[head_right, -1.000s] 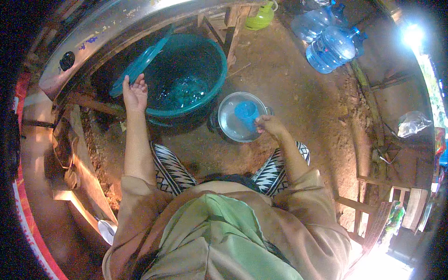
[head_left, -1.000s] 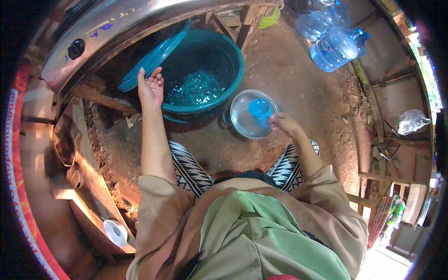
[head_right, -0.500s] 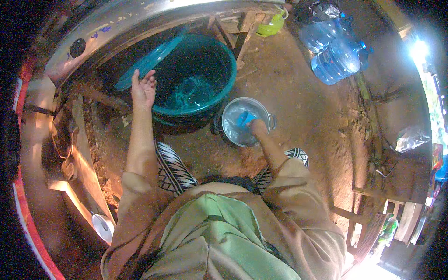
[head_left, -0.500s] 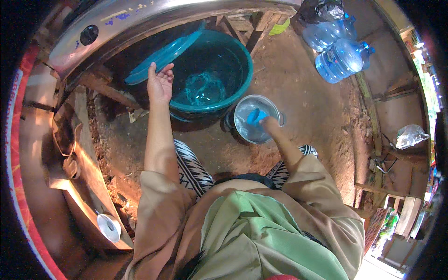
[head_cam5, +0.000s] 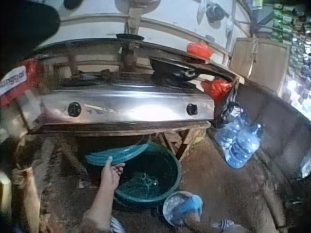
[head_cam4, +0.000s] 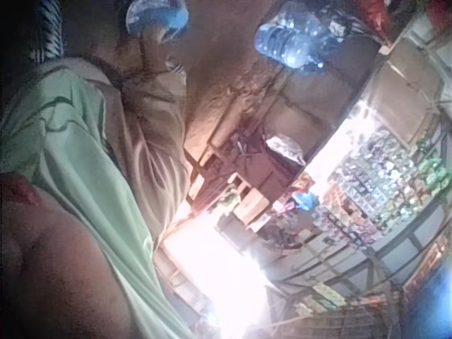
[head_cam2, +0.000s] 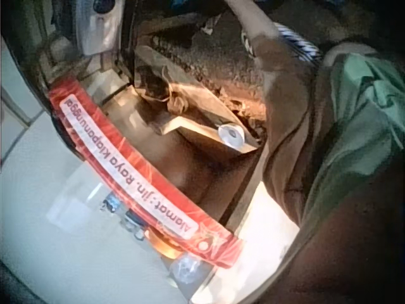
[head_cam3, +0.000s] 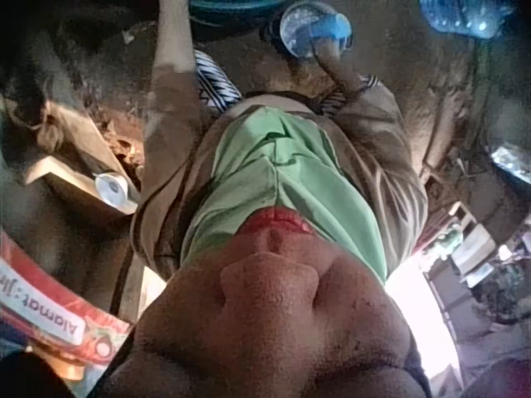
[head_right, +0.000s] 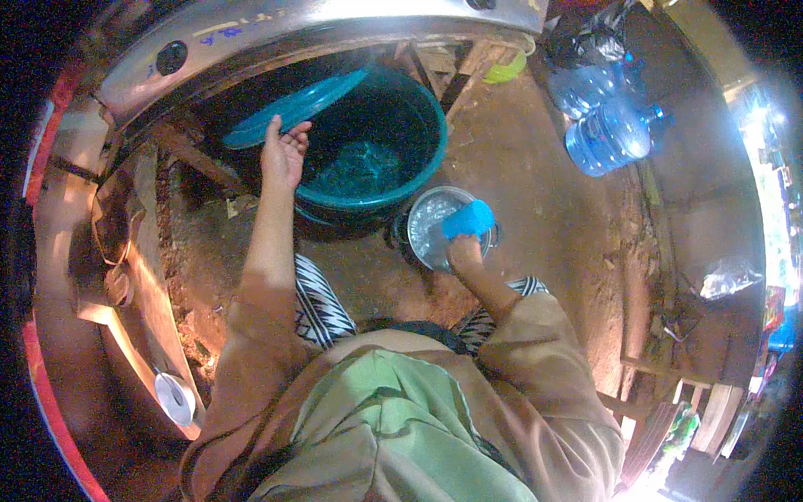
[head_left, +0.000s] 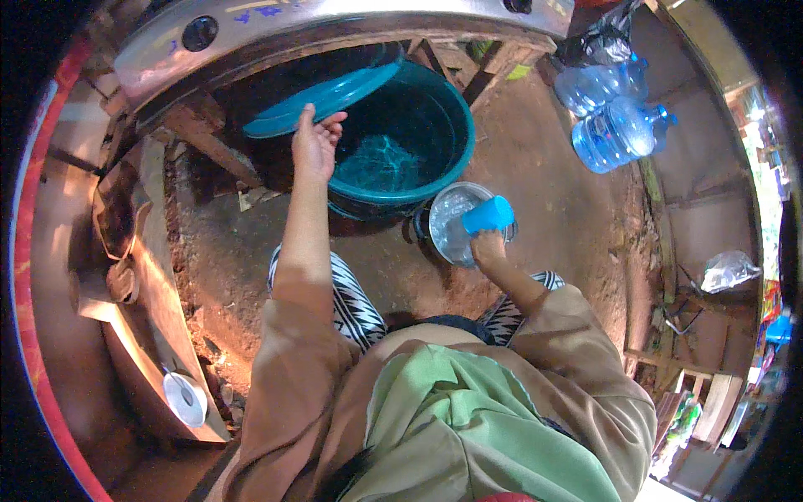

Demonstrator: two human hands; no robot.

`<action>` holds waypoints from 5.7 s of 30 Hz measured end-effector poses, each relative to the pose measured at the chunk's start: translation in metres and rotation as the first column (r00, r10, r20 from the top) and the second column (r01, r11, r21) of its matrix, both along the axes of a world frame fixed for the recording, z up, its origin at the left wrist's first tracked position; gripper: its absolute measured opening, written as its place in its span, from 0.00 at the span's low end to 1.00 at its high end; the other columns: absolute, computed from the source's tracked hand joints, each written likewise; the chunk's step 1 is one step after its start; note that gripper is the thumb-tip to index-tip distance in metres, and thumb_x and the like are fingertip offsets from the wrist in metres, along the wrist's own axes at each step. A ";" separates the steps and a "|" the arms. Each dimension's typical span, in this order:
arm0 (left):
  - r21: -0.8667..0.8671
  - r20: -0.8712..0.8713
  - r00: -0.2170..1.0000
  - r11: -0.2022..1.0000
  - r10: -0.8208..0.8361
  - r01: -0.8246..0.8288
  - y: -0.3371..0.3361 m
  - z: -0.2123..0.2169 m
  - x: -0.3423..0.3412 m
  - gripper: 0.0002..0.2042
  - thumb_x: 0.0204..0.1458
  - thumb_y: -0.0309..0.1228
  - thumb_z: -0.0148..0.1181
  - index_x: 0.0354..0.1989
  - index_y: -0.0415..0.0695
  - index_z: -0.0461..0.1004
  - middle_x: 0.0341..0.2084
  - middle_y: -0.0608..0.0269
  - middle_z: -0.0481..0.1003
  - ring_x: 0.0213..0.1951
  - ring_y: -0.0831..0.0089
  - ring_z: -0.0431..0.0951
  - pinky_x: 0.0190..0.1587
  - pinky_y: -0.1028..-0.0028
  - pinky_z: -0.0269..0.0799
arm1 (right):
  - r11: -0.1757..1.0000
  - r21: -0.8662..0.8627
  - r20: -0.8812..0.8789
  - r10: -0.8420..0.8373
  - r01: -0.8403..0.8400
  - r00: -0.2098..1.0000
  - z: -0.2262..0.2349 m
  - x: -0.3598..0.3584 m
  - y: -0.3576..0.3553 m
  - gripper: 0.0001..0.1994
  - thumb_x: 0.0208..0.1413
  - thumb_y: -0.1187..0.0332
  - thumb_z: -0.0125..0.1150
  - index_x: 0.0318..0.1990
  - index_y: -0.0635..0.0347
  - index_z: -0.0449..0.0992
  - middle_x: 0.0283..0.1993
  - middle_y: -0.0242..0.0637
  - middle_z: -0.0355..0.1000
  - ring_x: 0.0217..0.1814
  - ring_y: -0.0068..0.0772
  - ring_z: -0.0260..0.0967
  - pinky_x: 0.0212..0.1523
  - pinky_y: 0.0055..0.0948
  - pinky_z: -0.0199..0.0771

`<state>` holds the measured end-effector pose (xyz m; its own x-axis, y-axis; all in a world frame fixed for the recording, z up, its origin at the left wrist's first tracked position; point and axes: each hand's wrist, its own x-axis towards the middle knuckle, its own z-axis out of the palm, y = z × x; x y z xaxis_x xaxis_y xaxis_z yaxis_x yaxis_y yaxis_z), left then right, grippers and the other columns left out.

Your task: The person pours water from a cup into a thermos and then transfers water from a pot into a plastic pitcher. They also scoop water from a bucket on the floor into the pot.

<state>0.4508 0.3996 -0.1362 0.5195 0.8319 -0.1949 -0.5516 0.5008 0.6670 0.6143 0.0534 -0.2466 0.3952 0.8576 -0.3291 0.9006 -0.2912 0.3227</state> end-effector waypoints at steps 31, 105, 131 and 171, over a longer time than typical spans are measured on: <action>0.033 0.066 0.998 0.999 0.016 -0.018 -0.007 0.002 0.000 0.19 0.52 0.45 0.47 0.32 0.38 0.69 0.25 0.50 0.75 0.20 0.78 0.70 0.24 0.81 0.62 | 0.777 -0.233 -0.972 -0.178 0.585 -0.151 0.086 0.011 0.238 0.07 0.52 0.70 0.48 0.34 0.63 0.70 0.32 0.35 0.67 0.31 0.30 0.63 0.37 0.28 0.67; 0.101 0.058 0.997 0.993 0.052 -0.058 0.000 0.004 -0.022 0.17 0.54 0.43 0.47 0.34 0.38 0.68 0.24 0.52 0.75 0.24 0.75 0.72 0.29 0.79 0.66 | 0.730 0.511 0.112 0.467 -0.453 0.877 0.100 0.023 0.212 0.07 0.43 0.68 0.50 0.29 0.57 0.72 0.32 0.40 0.65 0.40 0.40 0.63 0.37 0.36 0.64; 0.106 0.006 0.996 0.990 0.091 -0.091 0.004 -0.001 -0.016 0.17 0.53 0.42 0.48 0.37 0.37 0.67 0.24 0.55 0.71 0.25 0.76 0.65 0.33 0.79 0.63 | 0.724 0.026 -0.937 0.257 0.690 -0.235 0.160 0.033 0.135 0.09 0.55 0.66 0.48 0.33 0.61 0.70 0.33 0.34 0.67 0.34 0.23 0.62 0.38 0.23 0.65; 0.169 -0.064 0.989 0.978 0.134 -0.122 -0.002 0.003 -0.013 0.17 0.54 0.41 0.47 0.35 0.35 0.67 0.24 0.53 0.73 0.24 0.74 0.66 0.31 0.78 0.63 | 0.983 0.119 0.004 -0.143 0.142 0.990 0.002 0.020 -0.046 0.09 0.45 0.67 0.50 0.30 0.58 0.75 0.38 0.39 0.68 0.42 0.36 0.66 0.43 0.35 0.64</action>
